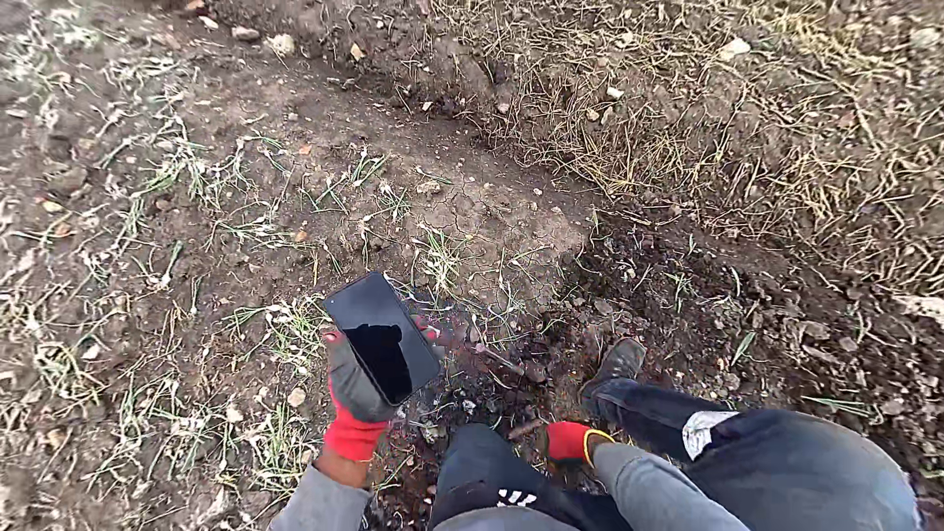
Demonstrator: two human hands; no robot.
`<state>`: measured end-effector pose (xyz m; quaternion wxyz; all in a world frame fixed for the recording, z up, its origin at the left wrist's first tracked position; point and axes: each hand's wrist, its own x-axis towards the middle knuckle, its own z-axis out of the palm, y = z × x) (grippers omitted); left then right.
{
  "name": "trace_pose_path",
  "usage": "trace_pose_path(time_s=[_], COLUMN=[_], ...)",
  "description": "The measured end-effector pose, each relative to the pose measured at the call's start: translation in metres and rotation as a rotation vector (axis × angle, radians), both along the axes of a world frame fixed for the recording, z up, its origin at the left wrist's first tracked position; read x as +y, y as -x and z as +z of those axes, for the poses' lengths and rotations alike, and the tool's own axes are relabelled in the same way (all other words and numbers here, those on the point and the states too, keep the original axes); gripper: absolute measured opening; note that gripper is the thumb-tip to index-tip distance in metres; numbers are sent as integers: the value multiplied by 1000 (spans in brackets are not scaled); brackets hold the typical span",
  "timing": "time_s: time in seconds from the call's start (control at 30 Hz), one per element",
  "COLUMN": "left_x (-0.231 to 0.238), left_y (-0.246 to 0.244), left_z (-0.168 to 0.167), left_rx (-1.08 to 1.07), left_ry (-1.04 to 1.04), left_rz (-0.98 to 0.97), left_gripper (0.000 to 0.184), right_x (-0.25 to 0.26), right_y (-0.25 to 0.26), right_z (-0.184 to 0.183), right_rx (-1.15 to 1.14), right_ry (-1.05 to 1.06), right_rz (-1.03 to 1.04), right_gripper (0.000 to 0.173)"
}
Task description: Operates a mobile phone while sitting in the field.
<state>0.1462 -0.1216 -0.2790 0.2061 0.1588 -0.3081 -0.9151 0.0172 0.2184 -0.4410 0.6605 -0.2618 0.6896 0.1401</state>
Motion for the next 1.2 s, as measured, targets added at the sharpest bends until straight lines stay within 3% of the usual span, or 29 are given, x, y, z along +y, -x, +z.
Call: trace_pose_path(time_s=[0.1,0.17,0.23,0.3,0.43,0.6,0.77,0.93,1.2], left_x=[-6,0,9,21,49,71,80,96,103], left_y=[3,8,15,21,38,71,96,102,120], left_z=[6,10,15,17,28,61,96,122,126], left_rx=[-19,-55,-21,30,59,198,310,360,370], left_ry=[59,61,10,-33,-80,-75,-66,-59,-16], left_rz=[64,89,29,-34,-24,44,60,43,63], left_gripper=[84,87,89,87,85,76,80,78,74], right_x=[-17,-45,-73,-85,-81,-58,-61,-72,-70], right_y=[33,54,67,74,68,25,-17,-23,-12], right_z=[-16,14,64,112,208,274,293,299,284], right_rx=[99,-16,-139,-268,-280,84,201,530,792], right_ry=[119,245,406,602,1043,1426,1491,1696,1878], right_rz=[-690,-1102,-1307,-1384,-1368,-1152,-1067,-833,-727], right_gripper=[38,33,33,32,31,27,26,20,16])
